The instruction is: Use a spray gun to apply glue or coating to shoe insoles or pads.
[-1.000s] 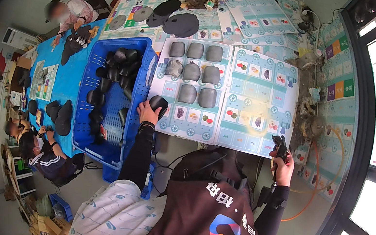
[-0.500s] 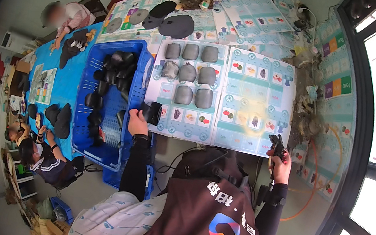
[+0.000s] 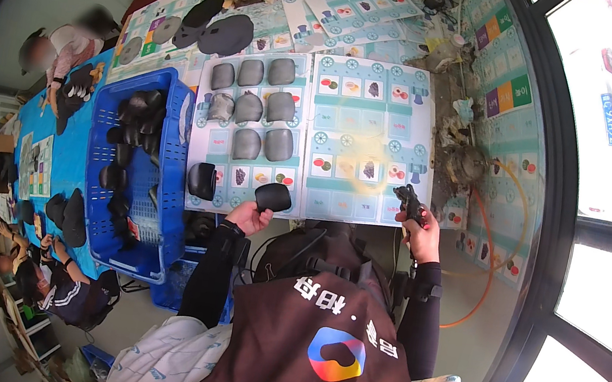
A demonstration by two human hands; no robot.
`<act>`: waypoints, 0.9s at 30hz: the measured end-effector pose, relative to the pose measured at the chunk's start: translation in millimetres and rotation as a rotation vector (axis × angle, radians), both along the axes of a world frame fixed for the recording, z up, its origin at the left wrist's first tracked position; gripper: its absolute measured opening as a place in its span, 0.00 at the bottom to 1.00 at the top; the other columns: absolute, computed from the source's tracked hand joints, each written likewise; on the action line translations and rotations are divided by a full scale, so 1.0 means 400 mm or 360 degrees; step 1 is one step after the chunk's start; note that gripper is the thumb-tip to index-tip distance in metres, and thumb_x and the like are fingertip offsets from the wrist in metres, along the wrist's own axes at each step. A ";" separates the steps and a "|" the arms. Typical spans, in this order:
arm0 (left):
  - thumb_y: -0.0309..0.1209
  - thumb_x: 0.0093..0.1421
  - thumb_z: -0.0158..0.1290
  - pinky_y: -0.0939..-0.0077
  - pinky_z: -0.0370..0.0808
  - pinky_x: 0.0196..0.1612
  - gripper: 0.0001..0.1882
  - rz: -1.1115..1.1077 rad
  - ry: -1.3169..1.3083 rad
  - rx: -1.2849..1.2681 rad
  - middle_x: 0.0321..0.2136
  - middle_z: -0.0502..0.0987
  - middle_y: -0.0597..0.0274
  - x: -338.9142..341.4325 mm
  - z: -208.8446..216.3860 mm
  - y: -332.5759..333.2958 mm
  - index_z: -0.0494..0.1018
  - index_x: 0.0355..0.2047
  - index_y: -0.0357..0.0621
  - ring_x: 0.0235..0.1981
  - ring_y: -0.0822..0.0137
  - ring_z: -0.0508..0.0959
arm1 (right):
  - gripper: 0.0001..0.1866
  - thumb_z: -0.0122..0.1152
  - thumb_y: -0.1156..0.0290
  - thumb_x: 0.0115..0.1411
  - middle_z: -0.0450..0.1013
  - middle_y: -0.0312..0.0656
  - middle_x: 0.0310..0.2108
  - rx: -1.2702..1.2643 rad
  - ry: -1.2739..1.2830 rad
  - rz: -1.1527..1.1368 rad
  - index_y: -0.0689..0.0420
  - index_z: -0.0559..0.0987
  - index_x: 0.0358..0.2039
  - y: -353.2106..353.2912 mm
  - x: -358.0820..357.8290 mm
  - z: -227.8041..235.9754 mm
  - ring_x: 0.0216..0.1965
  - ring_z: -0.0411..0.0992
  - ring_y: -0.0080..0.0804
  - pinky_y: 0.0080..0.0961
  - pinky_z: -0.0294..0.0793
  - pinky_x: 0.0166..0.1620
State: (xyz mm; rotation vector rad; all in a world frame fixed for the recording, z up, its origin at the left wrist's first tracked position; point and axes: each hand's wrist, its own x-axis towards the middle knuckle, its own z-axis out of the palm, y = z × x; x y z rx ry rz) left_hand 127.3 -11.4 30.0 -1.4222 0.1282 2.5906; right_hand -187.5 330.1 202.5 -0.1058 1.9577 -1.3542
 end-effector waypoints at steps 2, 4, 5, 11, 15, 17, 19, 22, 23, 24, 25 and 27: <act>0.31 0.69 0.44 0.81 0.70 0.25 0.08 0.0076 -0.0032 0.0046 0.26 0.72 0.60 0.012 -0.056 -0.001 0.68 0.45 0.41 0.24 0.73 0.71 | 0.18 0.55 0.77 0.53 0.81 0.39 0.37 0.0000 -0.0021 0.0033 0.62 0.78 0.45 0.002 -0.003 0.004 0.27 0.74 0.22 0.18 0.73 0.24; 0.45 0.73 0.43 0.77 0.70 0.20 0.17 0.0073 -0.0241 -0.0218 0.28 0.74 0.57 0.024 -0.089 0.002 0.68 0.45 0.43 0.20 0.70 0.72 | 0.18 0.55 0.77 0.53 0.81 0.39 0.36 0.0013 -0.0032 0.0033 0.62 0.78 0.46 0.011 -0.006 0.003 0.28 0.74 0.22 0.18 0.73 0.24; 0.60 0.72 0.37 0.77 0.67 0.17 0.29 -0.0179 -0.0316 -0.0328 0.26 0.74 0.57 0.042 -0.088 -0.009 0.69 0.46 0.45 0.18 0.70 0.71 | 0.18 0.55 0.77 0.53 0.81 0.39 0.37 -0.0017 -0.0029 0.0049 0.62 0.78 0.46 0.012 -0.006 0.000 0.28 0.74 0.22 0.18 0.74 0.24; 0.61 0.63 0.55 0.77 0.59 0.16 0.28 -0.1025 -0.0598 -0.1372 0.17 0.68 0.69 0.000 0.004 -0.005 0.76 0.34 0.45 0.12 0.75 0.62 | 0.17 0.55 0.77 0.54 0.80 0.37 0.37 -0.0050 -0.0071 -0.0009 0.60 0.78 0.46 0.062 -0.022 -0.029 0.29 0.73 0.20 0.19 0.74 0.25; 0.45 0.61 0.64 0.79 0.56 0.17 0.19 -0.1038 -0.0370 -0.1554 0.15 0.66 0.76 -0.058 0.043 0.033 0.75 0.23 0.45 0.13 0.80 0.61 | 0.17 0.55 0.77 0.53 0.80 0.35 0.37 -0.0061 -0.0086 -0.0008 0.59 0.78 0.45 0.068 -0.029 -0.029 0.29 0.72 0.19 0.19 0.74 0.24; 0.45 0.62 0.63 0.80 0.55 0.17 0.19 -0.1021 -0.0189 -0.1476 0.15 0.66 0.76 -0.119 0.077 0.066 0.75 0.24 0.44 0.14 0.81 0.61 | 0.17 0.56 0.78 0.53 0.80 0.34 0.36 -0.0105 -0.0101 -0.0034 0.58 0.78 0.45 0.094 -0.036 -0.036 0.30 0.73 0.19 0.19 0.74 0.25; 0.43 0.64 0.61 0.82 0.54 0.18 0.18 -0.1043 0.0038 -0.1487 0.16 0.67 0.76 -0.237 0.138 0.114 0.75 0.24 0.45 0.15 0.83 0.61 | 0.17 0.56 0.78 0.53 0.80 0.34 0.36 -0.0094 -0.0102 -0.0071 0.59 0.78 0.45 0.107 -0.049 -0.037 0.30 0.73 0.19 0.19 0.74 0.25; 0.42 0.66 0.60 0.82 0.59 0.19 0.18 -0.1095 0.0193 -0.1623 0.18 0.71 0.73 -0.368 0.115 0.166 0.75 0.25 0.43 0.16 0.81 0.65 | 0.17 0.56 0.77 0.53 0.80 0.34 0.36 -0.0054 -0.0109 -0.0068 0.59 0.78 0.45 0.120 -0.056 -0.055 0.30 0.73 0.19 0.19 0.74 0.26; 0.43 0.66 0.59 0.81 0.63 0.22 0.18 -0.1136 0.0254 -0.1698 0.19 0.73 0.72 -0.407 0.090 0.180 0.76 0.26 0.42 0.18 0.80 0.68 | 0.17 0.56 0.76 0.54 0.80 0.34 0.36 -0.0017 -0.0104 -0.0041 0.59 0.78 0.45 0.121 -0.065 -0.065 0.30 0.73 0.19 0.19 0.74 0.26; 0.44 0.66 0.58 0.79 0.65 0.23 0.18 -0.1199 0.0247 -0.1844 0.19 0.75 0.71 -0.423 0.047 0.179 0.77 0.28 0.41 0.18 0.80 0.69 | 0.17 0.56 0.76 0.54 0.80 0.34 0.36 -0.0025 -0.0116 -0.0015 0.59 0.78 0.45 0.109 -0.065 -0.072 0.30 0.73 0.19 0.19 0.74 0.26; 0.42 0.67 0.58 0.80 0.64 0.22 0.17 -0.1161 0.0235 -0.1774 0.19 0.73 0.72 -0.468 0.034 0.200 0.77 0.28 0.42 0.18 0.80 0.67 | 0.17 0.56 0.76 0.54 0.80 0.34 0.37 -0.0030 -0.0114 -0.0016 0.59 0.78 0.46 0.114 -0.067 -0.081 0.30 0.73 0.20 0.19 0.74 0.26; 0.40 0.67 0.58 0.82 0.62 0.22 0.15 -0.1128 0.0231 -0.1693 0.19 0.72 0.73 -0.538 0.008 0.238 0.76 0.28 0.43 0.18 0.81 0.65 | 0.18 0.57 0.75 0.54 0.80 0.35 0.37 -0.0023 -0.0112 -0.0026 0.59 0.78 0.46 0.121 -0.069 -0.095 0.30 0.74 0.20 0.20 0.74 0.26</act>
